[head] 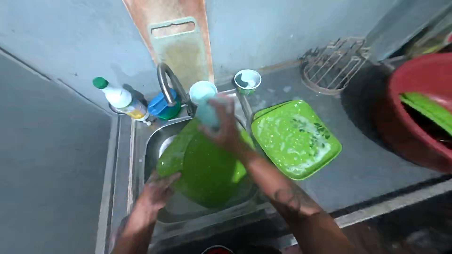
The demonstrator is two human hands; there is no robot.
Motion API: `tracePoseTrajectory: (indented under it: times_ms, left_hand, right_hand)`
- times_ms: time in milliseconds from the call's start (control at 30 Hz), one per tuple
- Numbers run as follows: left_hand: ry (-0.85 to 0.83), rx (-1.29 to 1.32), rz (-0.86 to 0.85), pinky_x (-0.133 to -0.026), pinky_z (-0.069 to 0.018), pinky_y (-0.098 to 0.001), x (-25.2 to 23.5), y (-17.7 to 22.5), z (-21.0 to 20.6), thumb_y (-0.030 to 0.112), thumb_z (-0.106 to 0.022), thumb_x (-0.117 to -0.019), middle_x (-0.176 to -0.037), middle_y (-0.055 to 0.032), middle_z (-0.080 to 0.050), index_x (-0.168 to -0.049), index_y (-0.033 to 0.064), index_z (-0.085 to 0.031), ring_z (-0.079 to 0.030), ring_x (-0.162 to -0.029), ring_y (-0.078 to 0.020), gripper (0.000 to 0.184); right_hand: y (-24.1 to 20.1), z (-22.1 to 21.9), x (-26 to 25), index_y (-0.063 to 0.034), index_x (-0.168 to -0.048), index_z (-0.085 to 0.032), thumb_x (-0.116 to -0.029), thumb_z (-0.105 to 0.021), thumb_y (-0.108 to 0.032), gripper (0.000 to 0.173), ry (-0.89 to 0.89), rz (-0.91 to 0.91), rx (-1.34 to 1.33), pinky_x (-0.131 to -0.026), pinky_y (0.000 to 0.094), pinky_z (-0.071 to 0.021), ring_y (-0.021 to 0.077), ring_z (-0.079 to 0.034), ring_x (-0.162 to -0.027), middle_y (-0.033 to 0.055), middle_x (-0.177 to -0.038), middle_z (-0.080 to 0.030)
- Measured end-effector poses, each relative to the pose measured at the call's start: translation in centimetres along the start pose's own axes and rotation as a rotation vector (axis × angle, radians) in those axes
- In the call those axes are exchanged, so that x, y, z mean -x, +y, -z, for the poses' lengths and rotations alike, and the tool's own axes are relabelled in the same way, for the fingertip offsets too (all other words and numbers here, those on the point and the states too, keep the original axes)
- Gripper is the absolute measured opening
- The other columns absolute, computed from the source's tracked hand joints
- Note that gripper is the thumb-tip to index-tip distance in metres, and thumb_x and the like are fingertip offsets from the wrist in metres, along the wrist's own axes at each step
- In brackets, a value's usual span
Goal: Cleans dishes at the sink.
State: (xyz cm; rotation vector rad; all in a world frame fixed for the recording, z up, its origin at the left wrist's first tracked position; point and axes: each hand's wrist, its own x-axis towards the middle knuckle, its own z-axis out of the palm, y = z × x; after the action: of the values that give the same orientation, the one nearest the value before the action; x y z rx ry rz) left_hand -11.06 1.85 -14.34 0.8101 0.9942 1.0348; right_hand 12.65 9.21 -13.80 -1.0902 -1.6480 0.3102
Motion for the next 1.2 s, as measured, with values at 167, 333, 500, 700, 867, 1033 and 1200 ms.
tracePoseTrajectory:
  times_ms: [167, 333, 500, 700, 867, 1033, 1200]
  left_hand:
    - [-0.142, -0.195, -0.037, -0.075, -0.0566, -0.0183, 1.0, -1.9, -0.2, 0.002, -0.064, -0.0889, -0.086, 0.0107, -0.072, -0.092, 0.0185, -0.069, -0.067, -0.08, 0.0019, 0.018]
    - [-0.165, -0.303, -0.282, -0.092, -0.059, -0.0262, 1.8, -1.8, -1.5, 0.008, -0.077, -0.0832, -0.109, 0.0109, -0.074, -0.118, 0.0181, -0.068, -0.069, -0.102, -0.0031, 0.038]
    - [-0.273, -0.43, -0.076, -0.086, -0.0574, -0.0202, 2.8, -1.5, 0.7, 0.013, -0.076, -0.0856, -0.105, 0.0147, -0.074, -0.116, 0.0202, -0.068, -0.068, -0.095, 0.0025, 0.032]
    - [-0.279, -0.17, -0.079, -0.079, -0.0569, -0.0171, 0.4, -1.4, 0.2, 0.019, -0.077, -0.0846, -0.095, 0.0157, -0.075, -0.097, 0.0321, -0.077, -0.068, -0.088, 0.0048, 0.018]
    - [-0.087, 0.06, -0.133, -0.081, -0.0632, -0.0331, 0.8, -0.7, -1.4, 0.007, -0.078, -0.0801, -0.098, -0.0012, -0.077, -0.105, 0.0156, -0.075, -0.074, -0.089, -0.0118, 0.026]
    - [0.138, 0.199, -0.197, -0.077, -0.0641, -0.0348, -0.5, -0.6, -1.5, 0.004, -0.058, -0.0926, -0.093, -0.0045, -0.077, -0.106, 0.0088, -0.066, -0.075, -0.085, -0.0147, 0.016]
    - [0.059, -0.181, -0.169, -0.087, -0.0611, -0.0298, 0.2, -1.1, -4.4, 0.026, -0.059, -0.1005, -0.103, 0.002, -0.074, -0.127, 0.0026, -0.056, -0.071, -0.095, -0.0074, 0.036]
  right_hand:
    - [-5.0, -5.1, 5.6, -0.012, -0.119, -0.078, -0.0897, -0.072, -0.033, 0.037, -0.253, 0.298, -0.089, -0.113, 0.0635, -0.0402, 0.0446, -0.052, -0.136, 0.0202, -0.136, -0.065]
    - [1.4, -3.2, -1.1, -0.0015, -0.127, -0.071, -0.0946, -0.066, -0.017, 0.036, 0.014, 0.031, -0.013, -0.109, 0.0619, -0.0432, 0.0443, -0.054, -0.133, 0.0247, -0.135, -0.063]
    - [2.3, -1.3, -3.3, 0.0017, -0.124, -0.068, -0.101, -0.061, -0.019, 0.032, -0.045, -0.162, 0.134, -0.091, 0.056, -0.0559, 0.0384, -0.069, -0.11, 0.0235, -0.121, -0.069]
    - [-5.3, -4.9, 2.6, -0.0148, -0.113, -0.08, -0.088, -0.073, -0.039, 0.035, -0.219, 0.418, 0.059, -0.098, 0.0646, -0.0508, 0.0443, -0.067, -0.114, 0.0191, -0.119, -0.073]
    - [3.3, -3.1, 1.0, -0.0024, -0.14, -0.06, -0.1029, -0.058, -0.022, 0.042, -0.117, -0.195, 0.091, -0.113, 0.0521, -0.0444, 0.0372, -0.055, -0.134, 0.0206, -0.142, -0.06]
    - [0.6, -3.3, 9.0, 0.0034, -0.152, -0.044, -0.1018, -0.056, -0.027, 0.059, -0.274, -0.567, 0.066, -0.119, 0.0563, -0.0366, 0.0452, -0.039, -0.147, 0.03, -0.159, -0.037]
    - [-4.0, -5.2, 6.9, 0.01, -0.142, -0.053, -0.0971, -0.062, -0.014, 0.052, -0.066, -0.314, -0.191, -0.115, 0.0541, -0.0427, 0.0456, -0.047, -0.141, 0.033, -0.151, -0.045]
